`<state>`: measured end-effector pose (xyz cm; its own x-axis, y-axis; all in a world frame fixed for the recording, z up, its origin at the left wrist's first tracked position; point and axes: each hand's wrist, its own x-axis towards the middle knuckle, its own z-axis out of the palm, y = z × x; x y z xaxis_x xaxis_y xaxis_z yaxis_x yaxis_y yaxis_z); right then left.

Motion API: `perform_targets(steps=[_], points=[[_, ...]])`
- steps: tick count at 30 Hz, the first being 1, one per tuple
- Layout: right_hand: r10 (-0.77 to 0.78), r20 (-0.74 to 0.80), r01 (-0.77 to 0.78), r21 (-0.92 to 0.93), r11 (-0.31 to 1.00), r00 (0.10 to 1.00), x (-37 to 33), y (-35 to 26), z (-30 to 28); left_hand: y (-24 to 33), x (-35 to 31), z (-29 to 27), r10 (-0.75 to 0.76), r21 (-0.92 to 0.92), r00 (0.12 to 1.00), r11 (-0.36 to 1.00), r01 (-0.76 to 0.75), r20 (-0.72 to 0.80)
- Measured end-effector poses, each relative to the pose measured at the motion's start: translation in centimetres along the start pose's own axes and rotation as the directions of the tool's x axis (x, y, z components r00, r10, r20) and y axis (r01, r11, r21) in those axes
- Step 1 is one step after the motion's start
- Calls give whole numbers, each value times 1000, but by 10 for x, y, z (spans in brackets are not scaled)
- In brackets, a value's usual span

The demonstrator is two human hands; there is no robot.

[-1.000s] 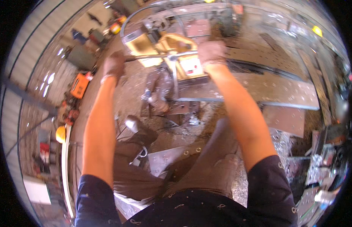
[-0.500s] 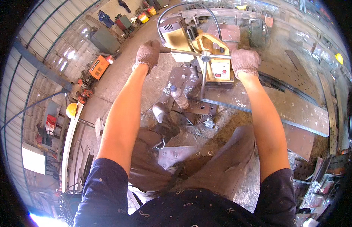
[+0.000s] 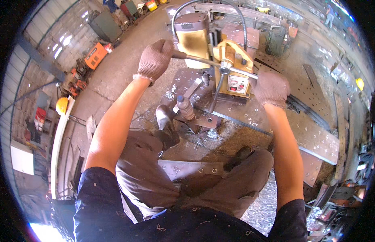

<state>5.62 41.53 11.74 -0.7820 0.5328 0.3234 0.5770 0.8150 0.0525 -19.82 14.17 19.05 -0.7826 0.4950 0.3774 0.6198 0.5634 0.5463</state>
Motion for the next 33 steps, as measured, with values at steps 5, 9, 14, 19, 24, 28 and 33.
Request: perform_targets(steps=[5, 9, 14, 19, 24, 28, 33], points=[[21, 98, -14, -72, 997, 995, -6, -13, -27, 11, 6, 2, 52, 3, 999, 999, -52, 4], [22, 68, -17, -80, 997, 997, -2, -10, -20, 13, 7, 8, 71, -42, 997, 997, -72, -25], [22, 70, -14, -104, 995, 997, 1, -18, -22, 0, 12, 2, 80, -12, 997, 997, -80, 10], [17, 62, -9, -130, 991, 998, -2, -13, -22, 11, 3, -6, 118, -100, 990, 989, -110, 74], [12, 66, -3, -124, 992, 998, 1, -19, -22, 9, 2, -5, 103, -24, 992, 995, -102, 66], [36, 79, -25, -137, 990, 996, 3, -16, -27, 7, 7, 0, 162, -21, 985, 987, -161, 56], [23, -7, -23, -111, 993, 1000, -20, -41, -34, -4, 27, -13, 33, -165, 977, 986, 3, 212]])
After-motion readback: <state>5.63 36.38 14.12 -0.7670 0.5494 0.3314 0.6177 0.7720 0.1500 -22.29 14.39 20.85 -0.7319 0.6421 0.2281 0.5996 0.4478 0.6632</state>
